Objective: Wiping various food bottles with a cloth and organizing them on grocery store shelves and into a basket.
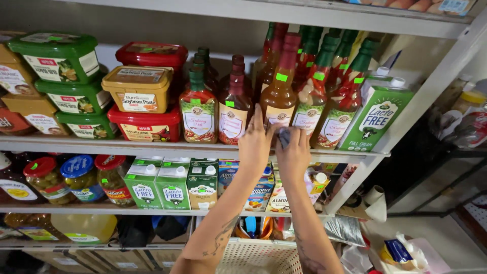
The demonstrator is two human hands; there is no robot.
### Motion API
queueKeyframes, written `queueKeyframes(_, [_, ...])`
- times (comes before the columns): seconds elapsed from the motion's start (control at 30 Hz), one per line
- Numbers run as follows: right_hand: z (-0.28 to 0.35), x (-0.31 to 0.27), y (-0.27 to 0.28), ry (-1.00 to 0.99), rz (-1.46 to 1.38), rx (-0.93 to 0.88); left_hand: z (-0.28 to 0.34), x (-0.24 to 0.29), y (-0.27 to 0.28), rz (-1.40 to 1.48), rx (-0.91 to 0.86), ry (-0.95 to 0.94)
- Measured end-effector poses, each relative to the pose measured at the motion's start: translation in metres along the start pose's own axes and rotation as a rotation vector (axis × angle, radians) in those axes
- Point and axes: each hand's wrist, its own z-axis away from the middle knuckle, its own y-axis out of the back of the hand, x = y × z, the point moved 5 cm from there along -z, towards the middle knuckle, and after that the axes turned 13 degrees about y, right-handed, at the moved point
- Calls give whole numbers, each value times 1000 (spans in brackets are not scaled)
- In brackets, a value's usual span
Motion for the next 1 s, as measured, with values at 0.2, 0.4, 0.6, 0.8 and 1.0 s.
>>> queueKeyframes(0.2, [-5, -2, 9, 46, 20, -9, 29, -11, -3, -120, 135, -140])
queueKeyframes(0.4, [-13, 6, 1, -55, 83, -97, 22, -17, -10, -237, 106, -122])
queueKeyframes(0.6, [-15, 3, -1, -1, 121, -95, 13, -27, -17, -215, 57, -59])
queueKeyframes(0.8, [-16, 4, -4, -29, 203, -162, 8, -31, -21, -193, -28, -22])
queueKeyframes(1.0, [-19, 3, -4, -39, 236, -194, 5, -30, -23, -172, -14, -34])
